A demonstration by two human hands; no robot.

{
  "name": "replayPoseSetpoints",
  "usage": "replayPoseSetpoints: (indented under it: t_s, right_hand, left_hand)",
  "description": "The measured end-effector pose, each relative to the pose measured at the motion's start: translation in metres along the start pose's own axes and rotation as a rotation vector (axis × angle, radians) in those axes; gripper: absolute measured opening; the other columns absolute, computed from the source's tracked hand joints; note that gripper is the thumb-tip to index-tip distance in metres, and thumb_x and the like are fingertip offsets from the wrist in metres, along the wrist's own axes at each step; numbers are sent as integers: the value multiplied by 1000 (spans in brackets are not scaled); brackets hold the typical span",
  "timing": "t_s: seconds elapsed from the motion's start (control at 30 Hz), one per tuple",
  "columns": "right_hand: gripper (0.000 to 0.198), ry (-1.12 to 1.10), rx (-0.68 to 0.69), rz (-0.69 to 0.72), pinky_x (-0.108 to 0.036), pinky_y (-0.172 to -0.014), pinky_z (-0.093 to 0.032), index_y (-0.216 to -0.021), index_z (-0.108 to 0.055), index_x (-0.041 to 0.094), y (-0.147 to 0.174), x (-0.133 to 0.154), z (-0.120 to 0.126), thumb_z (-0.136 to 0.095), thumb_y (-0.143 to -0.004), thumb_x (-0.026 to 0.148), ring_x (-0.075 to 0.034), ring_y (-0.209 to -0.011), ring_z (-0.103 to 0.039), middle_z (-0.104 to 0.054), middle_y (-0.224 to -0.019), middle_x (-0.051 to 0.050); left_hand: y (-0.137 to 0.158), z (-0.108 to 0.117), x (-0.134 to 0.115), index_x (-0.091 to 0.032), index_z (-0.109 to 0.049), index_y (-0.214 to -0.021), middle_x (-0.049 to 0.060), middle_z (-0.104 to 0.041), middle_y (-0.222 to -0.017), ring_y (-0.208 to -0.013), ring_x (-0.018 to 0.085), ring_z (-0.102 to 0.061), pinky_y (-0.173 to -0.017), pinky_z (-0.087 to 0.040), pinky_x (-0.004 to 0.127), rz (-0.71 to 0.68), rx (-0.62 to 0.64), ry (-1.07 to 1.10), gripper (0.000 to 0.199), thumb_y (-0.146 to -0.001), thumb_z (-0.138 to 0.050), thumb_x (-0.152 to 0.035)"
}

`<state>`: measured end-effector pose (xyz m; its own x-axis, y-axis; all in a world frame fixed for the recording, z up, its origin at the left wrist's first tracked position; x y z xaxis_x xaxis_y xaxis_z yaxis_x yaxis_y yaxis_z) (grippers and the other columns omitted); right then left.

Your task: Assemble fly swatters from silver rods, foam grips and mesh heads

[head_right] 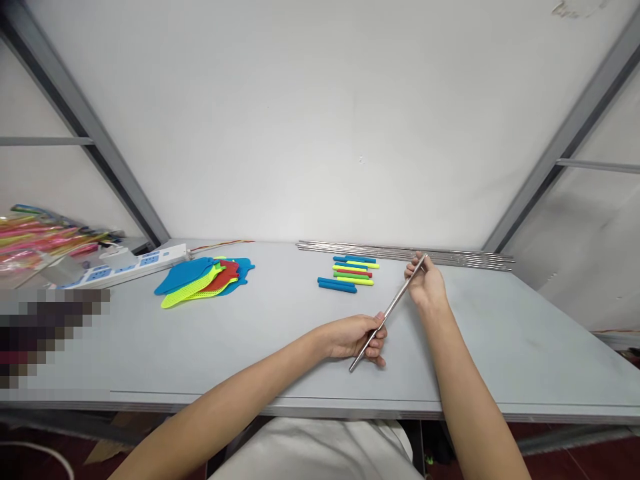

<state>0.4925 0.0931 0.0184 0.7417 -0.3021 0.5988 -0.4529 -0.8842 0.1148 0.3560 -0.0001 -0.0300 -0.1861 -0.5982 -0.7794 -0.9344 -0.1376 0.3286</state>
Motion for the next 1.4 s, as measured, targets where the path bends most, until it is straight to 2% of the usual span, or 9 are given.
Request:
replayPoseSetpoints:
  t_s: [0.13, 0.33, 0.43, 0.53, 0.6, 0.7, 1.4]
  right_hand:
    - [19, -16, 28, -10, -14, -23, -21, -63, -39, 18, 0, 5, 3, -28, -78, 19, -4, -26, -24, -31, -39, 7]
    - [18, -99, 101, -49, -15, -23, -18, -57, -32, 18, 7, 4, -2, -28, -74, 22, -5, -27, -22, -27, -38, 7]
    - [20, -135, 140, -55, -16, -23, -17, -55, -29, 19, 7, 3, -5, -28, -74, 25, -5, -27, -20, -24, -37, 8]
    - [23, -150, 162, -74, -16, -22, -15, -53, -26, 19, 6, 0, -7, -29, -75, 27, -5, -27, -19, -22, -36, 9]
    - [25, -147, 162, -83, -16, -22, -14, -53, -26, 19, 5, -3, -7, -29, -75, 28, -5, -26, -17, -20, -36, 9]
    - [26, -145, 164, -89, -16, -21, -14, -52, -25, 19, 5, -7, -8, -29, -76, 29, -5, -26, -16, -19, -36, 9]
    - [30, -277, 240, -140, -16, -23, -13, -52, -24, 19, 12, -21, -20, -27, -79, 30, -5, -28, -13, -10, -41, 9]
  left_hand:
    - [0, 1, 0, -15, -35, -62, -6, -29, -52, -44, 4, -31, -67, -41, 32, -19, 0, 5, 27, -78, -36, -37]
    - [-1, 4, -3, -14, -35, -64, -6, -31, -53, -42, 4, -33, -63, -42, 33, -89, -48, -39, 25, -79, -35, -35]
    - [0, 3, -5, -15, -34, -63, -7, -28, -52, -38, 3, -28, -53, -41, 27, -124, -62, -65, 26, -78, -34, -36]
    - [2, 2, -5, -16, -31, -62, -8, -20, -51, -36, 1, -18, -37, -25, 16, -117, -75, -60, 29, -75, -38, -41]
    - [4, 1, -4, -16, -30, -62, -8, -17, -51, -36, 1, -14, -35, -15, 14, -91, -83, -50, 30, -75, -38, -42]
    - [7, 0, -3, -17, -30, -61, -8, -15, -50, -36, 2, -11, -34, -10, 15, -67, -104, -42, 29, -76, -37, -40]
    - [12, 0, -5, -17, -29, -59, -8, -14, -46, -33, 3, -9, -31, -7, 16, -37, -135, -26, 27, -78, -30, -36]
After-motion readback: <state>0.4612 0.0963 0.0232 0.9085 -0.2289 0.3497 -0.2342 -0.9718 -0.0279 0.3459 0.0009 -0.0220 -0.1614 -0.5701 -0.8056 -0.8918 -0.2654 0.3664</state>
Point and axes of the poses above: each hand's wrist, its own y-axis away from the middle knuckle, its own z-axis out of the back of the hand, x = y × z, the point moved 9 cm from there along -y, towards the middle knuckle
